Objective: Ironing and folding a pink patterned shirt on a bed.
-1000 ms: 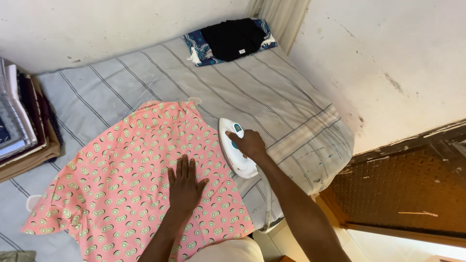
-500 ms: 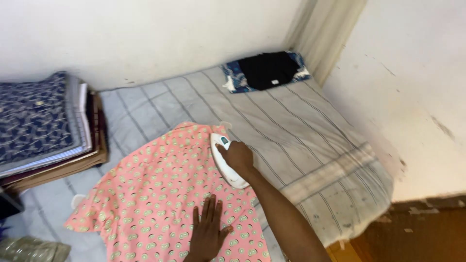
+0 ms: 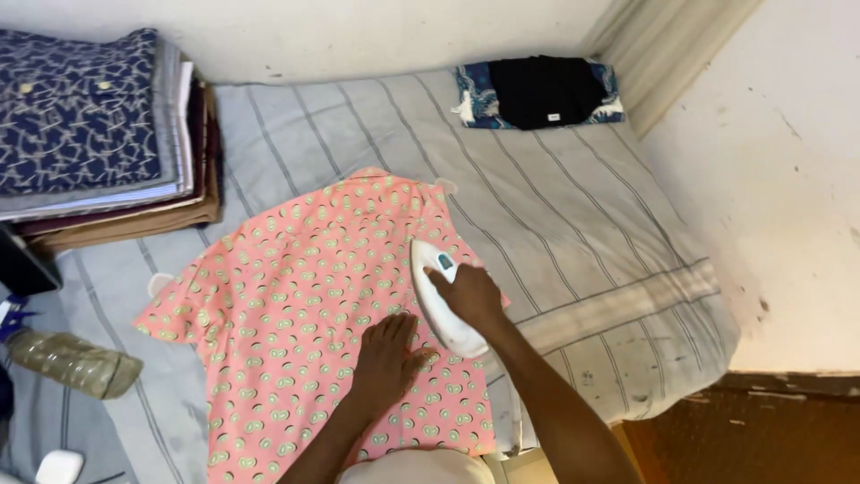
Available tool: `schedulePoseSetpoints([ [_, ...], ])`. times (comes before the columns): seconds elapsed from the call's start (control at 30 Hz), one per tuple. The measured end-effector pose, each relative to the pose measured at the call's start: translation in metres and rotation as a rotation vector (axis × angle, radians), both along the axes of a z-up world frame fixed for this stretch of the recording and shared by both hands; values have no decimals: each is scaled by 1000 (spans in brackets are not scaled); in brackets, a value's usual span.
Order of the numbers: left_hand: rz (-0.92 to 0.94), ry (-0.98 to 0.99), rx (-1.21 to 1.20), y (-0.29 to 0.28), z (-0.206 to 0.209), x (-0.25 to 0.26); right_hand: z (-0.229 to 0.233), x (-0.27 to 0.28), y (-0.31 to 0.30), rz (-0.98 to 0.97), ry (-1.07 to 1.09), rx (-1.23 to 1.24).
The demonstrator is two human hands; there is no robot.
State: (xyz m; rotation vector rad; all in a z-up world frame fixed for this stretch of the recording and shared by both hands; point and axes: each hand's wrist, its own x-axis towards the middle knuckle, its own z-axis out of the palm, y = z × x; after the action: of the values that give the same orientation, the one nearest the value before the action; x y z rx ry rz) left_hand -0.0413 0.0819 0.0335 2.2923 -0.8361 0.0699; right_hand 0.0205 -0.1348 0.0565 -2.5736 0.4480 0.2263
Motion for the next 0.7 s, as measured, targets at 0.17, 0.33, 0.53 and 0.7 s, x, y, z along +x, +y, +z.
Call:
schedulePoseSetpoints([
  [0.17, 19, -45, -61, 16, -15, -1, 38, -65, 26, 76, -2, 26],
  [0.33, 110, 216, -18, 25, 9, -9, 55, -87, 40, 78, 146, 115],
  [0.53, 171, 283, -78, 35, -1, 1, 59, -78, 17, 68, 66, -13],
  [0.7, 138, 378, -62, -10, 18, 19, 36, -83, -44, -144, -90, -107],
])
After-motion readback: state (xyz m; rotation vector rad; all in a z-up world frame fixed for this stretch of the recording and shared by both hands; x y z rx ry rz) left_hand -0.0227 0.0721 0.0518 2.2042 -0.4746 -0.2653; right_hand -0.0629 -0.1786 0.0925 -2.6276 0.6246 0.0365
